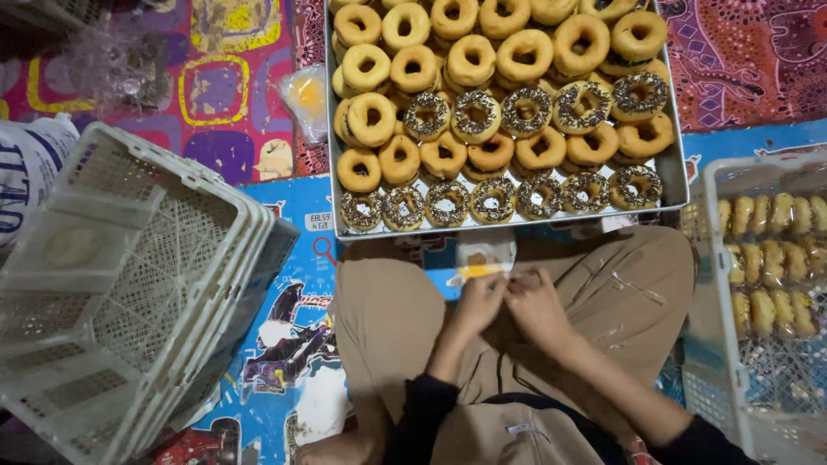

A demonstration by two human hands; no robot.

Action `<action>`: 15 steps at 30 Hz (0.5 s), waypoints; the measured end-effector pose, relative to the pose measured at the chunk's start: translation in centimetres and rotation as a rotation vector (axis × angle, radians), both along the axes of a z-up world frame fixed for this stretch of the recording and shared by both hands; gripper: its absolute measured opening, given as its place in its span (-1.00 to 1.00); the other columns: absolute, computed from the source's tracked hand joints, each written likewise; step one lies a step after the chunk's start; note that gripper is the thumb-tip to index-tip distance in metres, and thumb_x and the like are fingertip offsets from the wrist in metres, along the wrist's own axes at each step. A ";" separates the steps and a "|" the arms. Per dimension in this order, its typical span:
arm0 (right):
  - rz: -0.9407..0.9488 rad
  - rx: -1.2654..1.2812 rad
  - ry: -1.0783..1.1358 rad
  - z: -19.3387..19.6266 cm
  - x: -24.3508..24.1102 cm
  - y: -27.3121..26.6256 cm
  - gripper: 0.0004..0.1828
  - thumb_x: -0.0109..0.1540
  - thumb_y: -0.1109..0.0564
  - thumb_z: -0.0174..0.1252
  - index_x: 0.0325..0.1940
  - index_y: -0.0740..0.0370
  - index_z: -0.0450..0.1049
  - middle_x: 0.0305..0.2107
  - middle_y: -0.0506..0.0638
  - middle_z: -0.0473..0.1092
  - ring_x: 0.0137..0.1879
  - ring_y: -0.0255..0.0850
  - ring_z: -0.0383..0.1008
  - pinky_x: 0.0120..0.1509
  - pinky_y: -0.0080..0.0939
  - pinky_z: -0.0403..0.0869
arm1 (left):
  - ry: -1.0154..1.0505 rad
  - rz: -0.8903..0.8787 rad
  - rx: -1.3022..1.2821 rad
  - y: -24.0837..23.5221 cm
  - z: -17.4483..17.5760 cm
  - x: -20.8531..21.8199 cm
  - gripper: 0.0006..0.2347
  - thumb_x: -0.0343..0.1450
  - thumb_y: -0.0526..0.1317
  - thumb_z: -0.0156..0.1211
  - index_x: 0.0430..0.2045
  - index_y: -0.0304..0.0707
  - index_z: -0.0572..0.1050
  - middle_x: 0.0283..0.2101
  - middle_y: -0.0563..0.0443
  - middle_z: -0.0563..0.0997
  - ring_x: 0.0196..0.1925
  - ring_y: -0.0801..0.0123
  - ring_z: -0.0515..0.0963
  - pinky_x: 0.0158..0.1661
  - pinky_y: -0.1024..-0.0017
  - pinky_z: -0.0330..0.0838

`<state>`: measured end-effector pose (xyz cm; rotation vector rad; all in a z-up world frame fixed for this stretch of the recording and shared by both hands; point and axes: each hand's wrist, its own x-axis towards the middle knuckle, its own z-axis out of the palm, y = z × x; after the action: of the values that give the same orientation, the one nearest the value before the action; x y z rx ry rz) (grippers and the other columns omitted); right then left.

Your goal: The person sits on the floor and individually wraps donuts in clear plastic bags. They pick up donuts from a metal tray, place them into bags, and then put the packaged donuts into a white plastic crate.

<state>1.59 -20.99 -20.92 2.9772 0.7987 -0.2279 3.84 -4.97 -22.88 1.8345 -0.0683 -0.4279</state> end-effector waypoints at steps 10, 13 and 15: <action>-0.136 0.380 0.324 12.0 1.7 2.0 -0.03 0.32 -0.36 0.00 0.56 0.40 0.02 -0.09 0.20 0.45 0.36 0.04 0.37 0.71 0.32 -0.25 | -0.709 0.491 -0.321 1.7 15.3 -2.5 -0.38 0.56 0.25 -0.07 0.41 -0.16 0.16 0.48 -0.25 0.13 0.44 0.03 0.30 0.30 0.06 0.40; 0.403 0.706 0.039 16.0 3.9 8.0 0.03 0.17 -0.50 0.08 0.48 0.26 0.21 0.16 0.37 0.43 0.37 0.27 0.27 0.51 0.43 -0.22 | -0.443 0.686 -1.125 6.4 13.7 -0.1 -0.61 0.53 0.07 0.02 0.18 -0.05 0.26 0.10 -0.05 0.33 0.13 0.19 0.37 0.12 0.22 0.35; 0.445 0.944 0.436 17.8 8.7 11.2 -0.22 0.20 -0.41 0.15 0.23 0.24 0.47 0.03 0.22 0.55 0.26 0.07 0.47 0.43 0.26 0.13 | 0.095 0.806 -1.533 11.5 11.8 1.8 -0.78 0.62 -0.12 0.10 -0.09 -0.34 0.45 -0.20 -0.08 0.55 -0.13 0.23 0.53 -0.06 0.29 0.48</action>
<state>10.33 -9.80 -3.11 3.4327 2.0891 -0.6375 5.65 6.54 -11.05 0.2333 0.3244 0.1539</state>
